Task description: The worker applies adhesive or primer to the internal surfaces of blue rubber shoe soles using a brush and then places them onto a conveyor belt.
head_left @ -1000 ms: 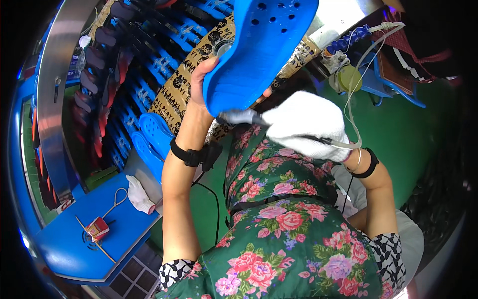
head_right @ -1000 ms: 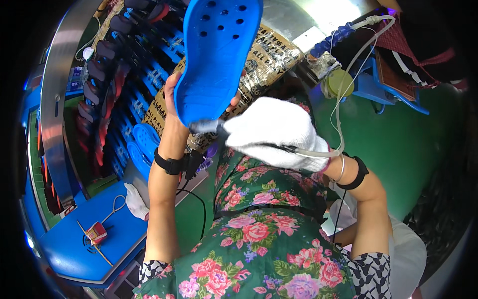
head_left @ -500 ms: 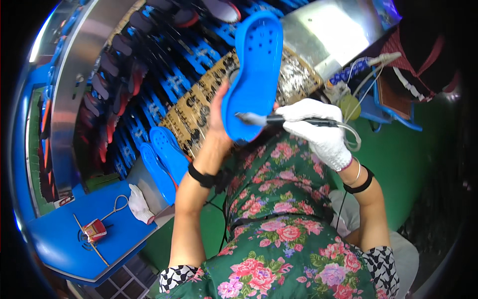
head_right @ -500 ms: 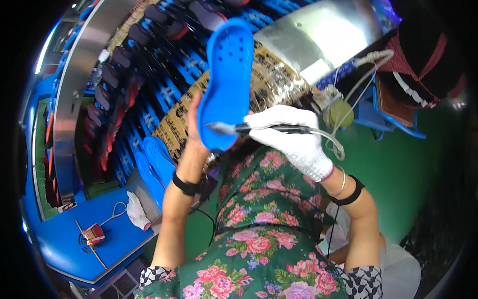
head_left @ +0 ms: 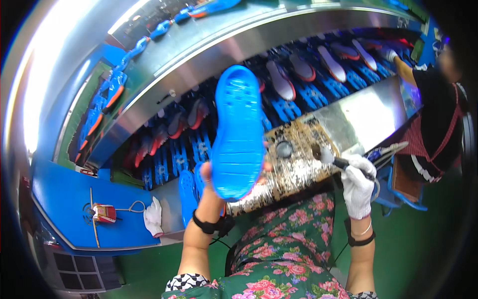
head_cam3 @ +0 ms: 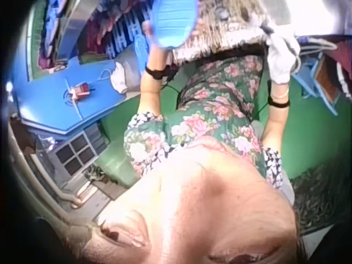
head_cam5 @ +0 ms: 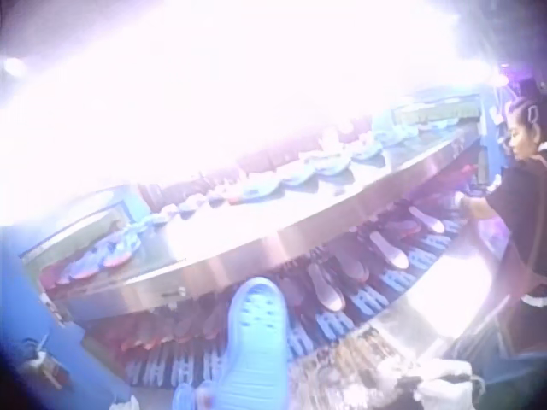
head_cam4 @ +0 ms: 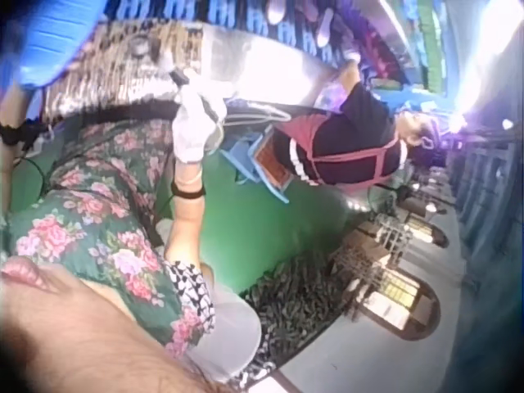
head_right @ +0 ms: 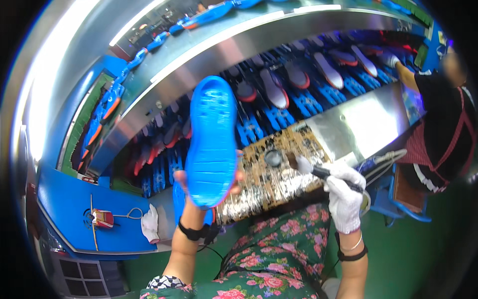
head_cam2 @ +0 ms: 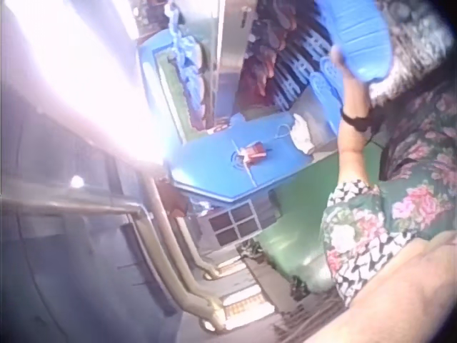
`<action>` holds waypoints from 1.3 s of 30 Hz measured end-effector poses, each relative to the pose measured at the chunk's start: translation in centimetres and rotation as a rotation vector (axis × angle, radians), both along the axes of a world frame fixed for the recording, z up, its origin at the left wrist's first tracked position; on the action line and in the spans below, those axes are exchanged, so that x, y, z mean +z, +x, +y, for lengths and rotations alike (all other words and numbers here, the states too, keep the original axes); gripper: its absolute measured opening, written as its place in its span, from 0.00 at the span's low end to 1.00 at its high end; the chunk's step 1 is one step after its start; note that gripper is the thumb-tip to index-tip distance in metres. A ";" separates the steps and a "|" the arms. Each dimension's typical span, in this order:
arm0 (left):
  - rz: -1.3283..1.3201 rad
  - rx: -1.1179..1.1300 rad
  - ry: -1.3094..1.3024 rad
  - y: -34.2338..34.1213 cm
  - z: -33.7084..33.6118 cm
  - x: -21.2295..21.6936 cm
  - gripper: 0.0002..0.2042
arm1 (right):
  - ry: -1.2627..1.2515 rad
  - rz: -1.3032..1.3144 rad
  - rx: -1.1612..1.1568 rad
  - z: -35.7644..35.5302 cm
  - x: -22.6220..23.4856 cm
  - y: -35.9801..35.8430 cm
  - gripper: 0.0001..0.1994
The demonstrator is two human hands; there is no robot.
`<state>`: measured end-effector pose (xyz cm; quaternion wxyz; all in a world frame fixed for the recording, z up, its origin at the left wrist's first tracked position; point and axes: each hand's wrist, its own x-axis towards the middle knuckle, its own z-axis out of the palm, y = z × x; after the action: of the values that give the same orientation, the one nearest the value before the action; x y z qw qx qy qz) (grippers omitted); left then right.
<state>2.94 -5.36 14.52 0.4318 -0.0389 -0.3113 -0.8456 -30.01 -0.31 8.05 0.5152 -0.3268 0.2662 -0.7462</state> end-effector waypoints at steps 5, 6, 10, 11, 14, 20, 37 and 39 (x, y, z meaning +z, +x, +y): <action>0.192 0.124 -0.132 5.0 -4.4 12.0 0.57 | 0.162 0.005 0.009 -0.4 -1.8 1.5 0.09; 0.218 0.155 -0.115 6.8 -5.4 14.6 0.52 | 0.169 -0.008 0.061 -0.4 -1.4 2.6 0.09; 0.430 0.482 0.189 15.4 -12.0 18.0 0.49 | 0.216 0.029 0.192 -0.7 -2.0 5.7 0.06; 0.492 0.539 0.256 15.3 -12.2 18.0 0.50 | 0.228 0.041 0.185 -0.8 -3.6 5.5 0.07; 0.355 0.695 0.258 10.9 -12.4 17.7 0.48 | 0.238 -0.026 0.204 -0.7 -4.3 4.3 0.09; -0.673 0.833 -0.178 3.2 -18.7 20.8 0.38 | 0.257 -0.105 0.069 -1.8 -5.1 2.3 0.09; -2.951 0.475 -0.967 -7.3 -44.4 28.6 0.31 | 0.352 -0.081 0.010 -4.3 -6.2 1.0 0.07; -2.922 0.442 -0.948 -9.1 -45.0 27.2 0.40 | 0.388 -0.067 -0.014 -4.6 -6.4 0.5 0.06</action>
<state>-6.13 -50.37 41.71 -0.1764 0.7076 -0.6763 0.1039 -29.54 -4.88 1.60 0.5719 -0.1948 0.3900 -0.6949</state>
